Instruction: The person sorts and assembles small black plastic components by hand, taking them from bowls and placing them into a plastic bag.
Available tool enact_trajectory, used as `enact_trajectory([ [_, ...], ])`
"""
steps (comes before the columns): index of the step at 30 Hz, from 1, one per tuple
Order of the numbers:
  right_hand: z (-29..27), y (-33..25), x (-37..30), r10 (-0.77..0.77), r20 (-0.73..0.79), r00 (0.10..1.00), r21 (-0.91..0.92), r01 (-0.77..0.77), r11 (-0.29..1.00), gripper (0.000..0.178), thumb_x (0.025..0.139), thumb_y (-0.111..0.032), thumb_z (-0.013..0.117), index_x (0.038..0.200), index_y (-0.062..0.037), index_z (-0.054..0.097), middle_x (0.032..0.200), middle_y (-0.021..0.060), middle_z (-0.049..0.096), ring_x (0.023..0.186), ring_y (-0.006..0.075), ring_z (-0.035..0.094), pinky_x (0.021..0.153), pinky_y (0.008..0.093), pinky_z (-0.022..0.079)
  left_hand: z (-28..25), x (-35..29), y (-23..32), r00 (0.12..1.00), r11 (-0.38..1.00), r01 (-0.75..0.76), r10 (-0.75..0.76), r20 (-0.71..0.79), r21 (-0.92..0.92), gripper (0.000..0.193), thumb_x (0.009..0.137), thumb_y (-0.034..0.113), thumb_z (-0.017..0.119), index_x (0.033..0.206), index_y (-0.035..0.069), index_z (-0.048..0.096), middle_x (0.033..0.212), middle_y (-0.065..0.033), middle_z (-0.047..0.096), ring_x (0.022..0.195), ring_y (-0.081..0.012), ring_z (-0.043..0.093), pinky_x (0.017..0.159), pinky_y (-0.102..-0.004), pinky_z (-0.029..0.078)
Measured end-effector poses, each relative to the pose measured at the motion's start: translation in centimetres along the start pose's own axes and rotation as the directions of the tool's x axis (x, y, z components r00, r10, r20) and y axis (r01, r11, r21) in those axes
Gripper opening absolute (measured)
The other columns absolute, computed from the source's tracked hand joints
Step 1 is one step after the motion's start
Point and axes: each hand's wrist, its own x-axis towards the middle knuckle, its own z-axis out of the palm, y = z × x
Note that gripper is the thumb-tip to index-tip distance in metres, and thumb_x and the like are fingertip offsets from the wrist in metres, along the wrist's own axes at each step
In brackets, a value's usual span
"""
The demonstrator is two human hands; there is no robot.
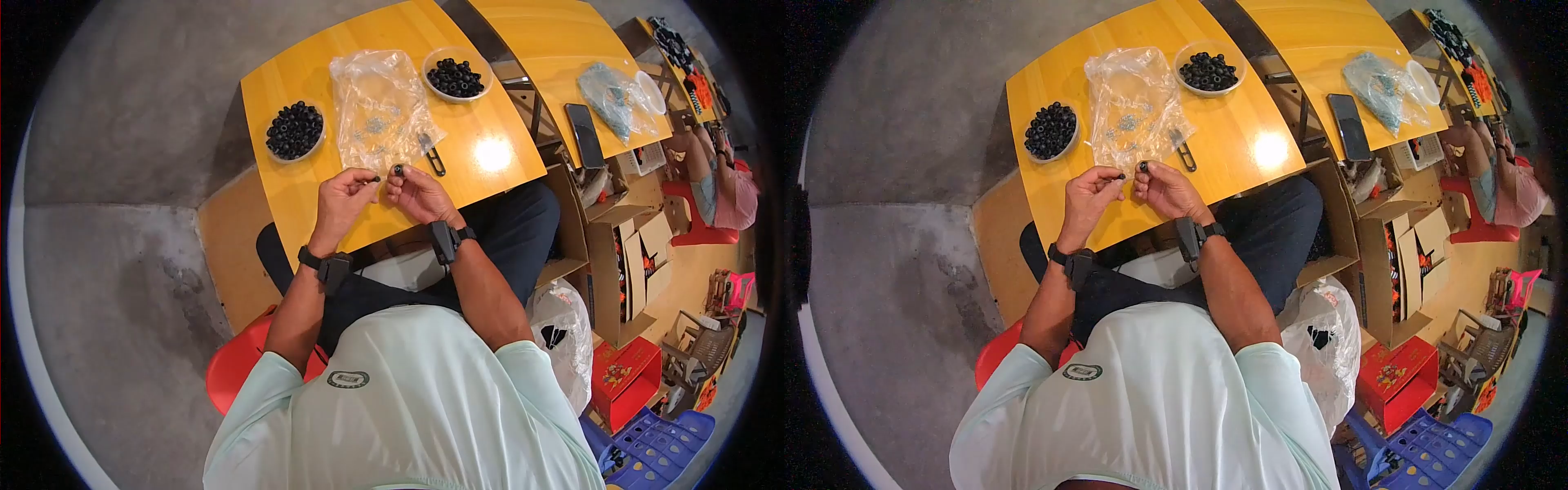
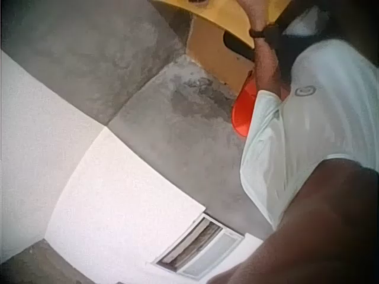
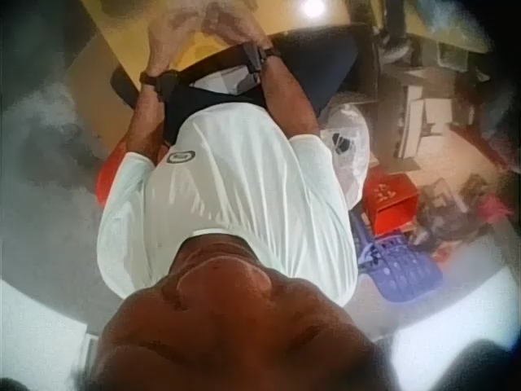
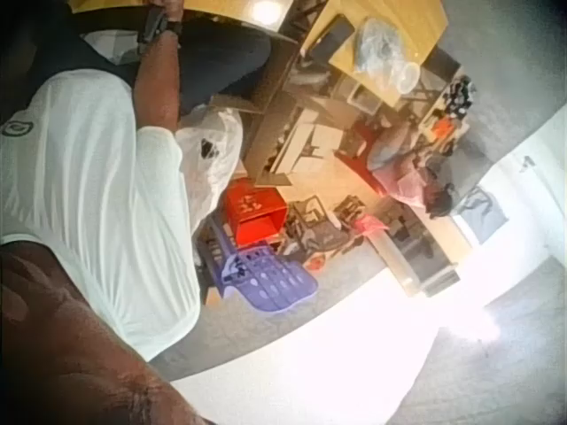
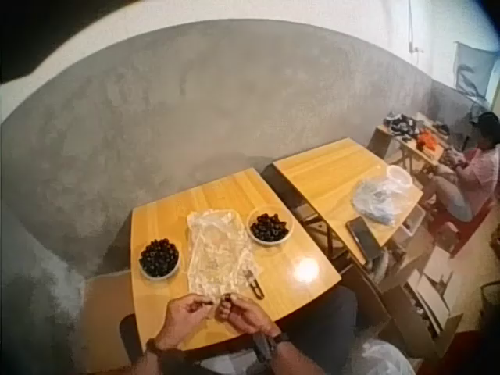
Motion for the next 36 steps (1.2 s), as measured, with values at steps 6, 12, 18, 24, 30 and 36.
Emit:
enact_trajectory([
  [6, 0.0, 0.1, -0.1, -0.012, -0.067, 0.998, -0.026, 0.01, 1.0, 0.022, 0.097, -0.026, 0.061, 0.101, -0.0042, 0.06, 0.085, 0.0021, 0.055, 0.081, 0.0158, 0.053, 0.077, 0.0307, 0.044, 2.2, 0.7, 1.8, 0.999, 0.995, -0.019, 0.014, 0.051, 0.096, 0.011, 0.09, -0.001, 0.063, 0.1, -0.004, 0.066, 0.083, -0.0031, 0.068, 0.072, -0.0087, 0.065, 0.067, -0.0226, 0.054],
  [12, -0.5, 0.2, 0.0, -0.009, -0.055, 0.998, 0.033, 0.011, 0.999, 0.022, 0.097, -0.026, 0.06, 0.101, -0.0039, 0.061, 0.086, 0.0027, 0.056, 0.081, 0.0159, 0.053, 0.077, 0.0309, 0.045, 2.7, 0.9, 2.2, 0.985, 0.971, -0.167, 0.156, 0.077, 0.173, 0.01, 0.089, -0.006, 0.06, 0.098, -0.007, 0.065, 0.087, -0.0097, 0.072, 0.076, -0.0139, 0.071, 0.068, -0.0268, 0.059],
  [18, -0.3, 0.3, 0.2, -0.002, -0.068, 0.998, 0.026, 0.004, 1.0, 0.021, 0.098, -0.025, 0.059, 0.099, -0.0037, 0.06, 0.087, 0.004, 0.057, 0.082, 0.0176, 0.055, 0.077, 0.0316, 0.046, 2.5, 1.1, 1.2, 0.998, 0.995, -0.04, 0.045, 0.054, -0.089, 0.011, 0.092, -0.004, 0.06, 0.101, -0.006, 0.066, 0.088, -0.0098, 0.072, 0.077, -0.0125, 0.069, 0.069, -0.0259, 0.058],
  [24, -0.9, 0.3, 0.1, -0.013, -0.027, 1.0, -0.021, 0.012, 1.0, 0.022, 0.099, -0.026, 0.057, 0.096, -0.0045, 0.06, 0.088, 0.0049, 0.058, 0.09, 0.0224, 0.058, 0.08, 0.0339, 0.045, 2.2, 1.3, 1.1, 0.999, 0.998, -0.014, 0.016, 0.043, -0.055, 0.018, 0.093, 0.0, 0.061, 0.109, -0.005, 0.066, 0.088, -0.007, 0.071, 0.077, -0.0104, 0.066, 0.07, -0.0247, 0.056],
  [30, -0.8, 0.3, 0.2, 0.009, -0.031, 0.999, 0.014, -0.008, 1.0, 0.023, 0.1, -0.025, 0.056, 0.097, -0.0032, 0.06, 0.088, 0.0052, 0.058, 0.089, 0.0227, 0.058, 0.08, 0.0341, 0.046, 1.7, 1.6, 0.3, 0.999, 0.996, 0.004, -0.001, 0.036, -0.086, 0.019, 0.092, 0.001, 0.062, 0.11, -0.005, 0.067, 0.089, -0.0049, 0.069, 0.073, -0.0079, 0.062, 0.068, -0.0216, 0.052],
  [36, -0.4, 0.3, 0.2, 0.002, -0.038, 0.999, -0.005, -0.002, 1.0, 0.024, 0.1, -0.026, 0.056, 0.095, -0.0027, 0.059, 0.087, 0.0059, 0.058, 0.086, 0.0214, 0.059, 0.077, 0.0324, 0.046, 1.5, 1.8, 0.4, 0.998, 0.997, 0.005, 0.001, 0.07, -0.081, 0.018, 0.092, 0.001, 0.062, 0.108, -0.005, 0.067, 0.09, -0.0052, 0.069, 0.072, -0.0078, 0.062, 0.067, -0.0216, 0.052],
])
